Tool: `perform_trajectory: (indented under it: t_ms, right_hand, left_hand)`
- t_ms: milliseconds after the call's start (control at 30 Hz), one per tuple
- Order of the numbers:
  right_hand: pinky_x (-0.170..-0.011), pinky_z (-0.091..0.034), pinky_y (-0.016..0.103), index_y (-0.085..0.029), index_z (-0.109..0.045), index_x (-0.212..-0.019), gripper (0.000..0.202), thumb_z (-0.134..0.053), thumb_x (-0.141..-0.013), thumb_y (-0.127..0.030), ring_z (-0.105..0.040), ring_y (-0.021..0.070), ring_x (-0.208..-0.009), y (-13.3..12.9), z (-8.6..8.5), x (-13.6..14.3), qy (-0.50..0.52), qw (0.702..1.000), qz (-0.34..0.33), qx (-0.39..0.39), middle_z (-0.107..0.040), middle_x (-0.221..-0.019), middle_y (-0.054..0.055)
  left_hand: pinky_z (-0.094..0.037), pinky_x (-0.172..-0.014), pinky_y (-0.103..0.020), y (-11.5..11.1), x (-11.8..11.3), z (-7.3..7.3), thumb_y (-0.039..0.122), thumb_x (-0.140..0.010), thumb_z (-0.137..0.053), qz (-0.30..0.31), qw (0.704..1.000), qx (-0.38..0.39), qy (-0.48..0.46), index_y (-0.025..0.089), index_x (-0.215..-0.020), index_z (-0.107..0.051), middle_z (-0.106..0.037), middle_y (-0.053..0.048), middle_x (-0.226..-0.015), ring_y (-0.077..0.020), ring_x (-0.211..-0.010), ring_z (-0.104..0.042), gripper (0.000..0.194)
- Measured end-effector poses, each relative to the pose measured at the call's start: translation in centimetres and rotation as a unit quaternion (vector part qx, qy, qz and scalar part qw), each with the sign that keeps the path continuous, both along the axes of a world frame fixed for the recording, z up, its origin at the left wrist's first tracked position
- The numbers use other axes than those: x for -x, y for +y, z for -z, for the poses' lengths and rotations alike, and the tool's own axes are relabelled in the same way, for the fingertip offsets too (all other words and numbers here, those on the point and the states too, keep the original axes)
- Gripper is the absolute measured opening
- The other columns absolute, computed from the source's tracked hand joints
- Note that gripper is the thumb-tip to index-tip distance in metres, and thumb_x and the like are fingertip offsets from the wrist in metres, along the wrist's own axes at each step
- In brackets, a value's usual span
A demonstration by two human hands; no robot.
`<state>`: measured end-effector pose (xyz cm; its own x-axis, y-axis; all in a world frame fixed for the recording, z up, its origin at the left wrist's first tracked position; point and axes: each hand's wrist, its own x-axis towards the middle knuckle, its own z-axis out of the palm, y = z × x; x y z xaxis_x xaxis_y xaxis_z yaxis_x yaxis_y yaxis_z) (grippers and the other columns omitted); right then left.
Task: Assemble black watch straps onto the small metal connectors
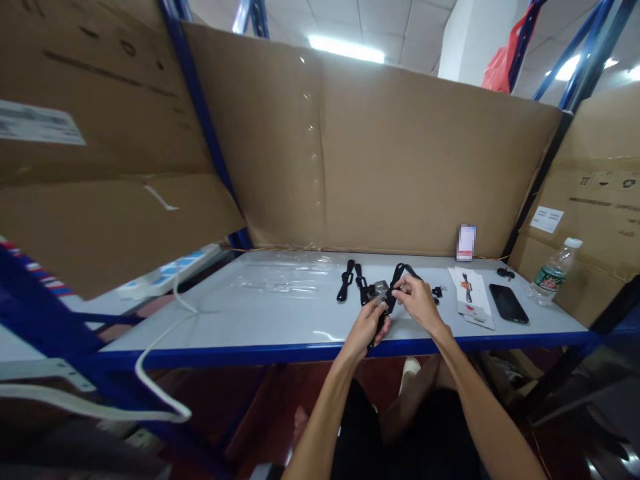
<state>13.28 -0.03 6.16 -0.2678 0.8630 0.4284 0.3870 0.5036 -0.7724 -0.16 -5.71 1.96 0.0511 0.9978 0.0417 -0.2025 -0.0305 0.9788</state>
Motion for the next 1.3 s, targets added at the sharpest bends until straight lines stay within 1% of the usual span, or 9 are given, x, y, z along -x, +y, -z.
perform_trajectory:
  t_ms: [133, 333, 467, 633, 733, 800, 867, 1033, 1300]
  right_hand:
    - [-0.059, -0.037, 0.025, -0.021, -0.055, -0.083, 0.013, -0.066, -0.074, -0.02, -0.056, 0.0148, -0.056, 0.2, 0.1, 0.0, -0.043, 0.998, 0.022, -0.026, -0.057, -0.057, -0.006]
    - [-0.06, -0.032, 0.025, -0.022, -0.055, -0.084, 0.015, -0.067, -0.076, -0.019, -0.05, 0.0135, -0.056, -0.2, -0.5, 0.2, -0.111, 0.992, -0.009, -0.063, -0.05, -0.057, -0.008]
    - [-0.059, -0.032, 0.025, -0.023, -0.052, -0.089, 0.021, -0.069, -0.076, -0.024, -0.049, 0.0136, -0.056, 0.2, -0.3, 0.1, -0.103, 0.994, -0.013, -0.039, -0.05, -0.057, -0.009]
    - [-0.056, -0.033, 0.025, -0.024, -0.046, -0.092, 0.042, -0.077, -0.065, -0.034, -0.051, 0.0146, -0.055, 1.0, 0.4, 0.1, -0.052, 0.997, 0.062, 0.018, -0.052, -0.059, -0.01]
    - [-0.05, -0.034, 0.024, -0.024, -0.045, -0.09, 0.045, -0.077, -0.063, -0.038, -0.048, 0.0129, -0.048, 1.2, 0.7, 0.1, 0.002, 0.995, 0.027, 0.092, -0.052, -0.055, -0.011]
    - [-0.044, -0.031, 0.022, -0.023, -0.047, -0.087, 0.04, -0.075, -0.065, -0.04, -0.045, 0.0112, -0.043, 1.3, 1.0, 0.1, 0.03, 0.989, -0.016, 0.144, -0.051, -0.051, -0.01]
    - [-0.039, -0.029, 0.022, -0.022, -0.051, -0.08, 0.034, -0.074, -0.066, -0.042, -0.042, 0.0097, -0.039, 1.4, 1.2, 0.2, 0.045, 0.984, -0.041, 0.167, -0.051, -0.048, -0.009]
    - [-0.035, -0.029, 0.02, -0.021, -0.052, -0.069, 0.035, -0.079, -0.065, -0.043, -0.04, 0.0077, -0.036, 1.3, 1.5, 0.4, 0.06, 0.984, -0.044, 0.161, -0.052, -0.046, -0.007]
    - [-0.035, -0.029, 0.02, -0.021, -0.049, -0.065, 0.04, -0.081, -0.062, -0.045, -0.042, 0.0081, -0.037, 1.4, 1.7, 0.4, 0.083, 0.98, -0.07, 0.165, -0.052, -0.046, -0.007]
  left_hand:
    - [-0.018, -0.029, -0.016, 0.1, 0.0, 0.0, 0.058, -0.08, -0.055, -0.016, 0.999, 0.004, -0.03, 0.02, -0.099, -0.049, -0.052, 0.007, -0.047, -0.0065, -0.029, -0.031, 0.043]
    - [-0.017, -0.03, -0.016, 0.1, 0.0, 0.3, 0.068, -0.078, -0.058, -0.018, 0.999, -0.011, -0.037, 0.02, -0.092, -0.048, -0.054, 0.006, -0.048, -0.0055, -0.029, -0.032, 0.05]
    - [-0.016, -0.03, -0.016, 0.0, 0.0, 0.2, 0.071, -0.078, -0.056, -0.015, 1.0, -0.014, -0.022, 0.02, -0.09, -0.048, -0.054, 0.006, -0.048, -0.0055, -0.029, -0.032, 0.053]
    - [-0.016, -0.03, -0.017, -0.2, -0.1, -0.1, 0.073, -0.078, -0.054, -0.013, 1.0, -0.014, -0.017, 0.02, -0.089, -0.047, -0.054, 0.006, -0.047, -0.0057, -0.029, -0.032, 0.054]
    - [-0.016, -0.03, -0.017, -0.3, 0.0, -0.2, 0.072, -0.078, -0.054, -0.01, 1.0, -0.012, -0.027, 0.02, -0.09, -0.048, -0.054, 0.006, -0.047, -0.0058, -0.028, -0.031, 0.054]
    - [-0.017, -0.03, -0.017, -0.3, 0.0, -0.2, 0.07, -0.079, -0.054, -0.008, 0.999, -0.011, -0.029, 0.019, -0.092, -0.049, -0.054, 0.005, -0.047, -0.0061, -0.028, -0.032, 0.053]
    - [-0.018, -0.03, -0.018, -0.3, 0.0, -0.1, 0.07, -0.079, -0.053, -0.007, 1.0, -0.01, -0.028, 0.019, -0.093, -0.05, -0.054, 0.005, -0.047, -0.0064, -0.028, -0.032, 0.053]
    - [-0.019, -0.029, -0.018, -0.1, 0.0, 0.2, 0.071, -0.077, -0.056, -0.012, 0.999, -0.009, -0.028, 0.018, -0.091, -0.051, -0.055, 0.005, -0.047, -0.0062, -0.028, -0.032, 0.055]
    - [-0.02, -0.029, -0.017, -0.3, 0.1, 0.1, 0.07, -0.076, -0.057, -0.005, 1.0, -0.008, -0.026, 0.019, -0.091, -0.049, -0.055, 0.005, -0.048, -0.0059, -0.028, -0.032, 0.054]
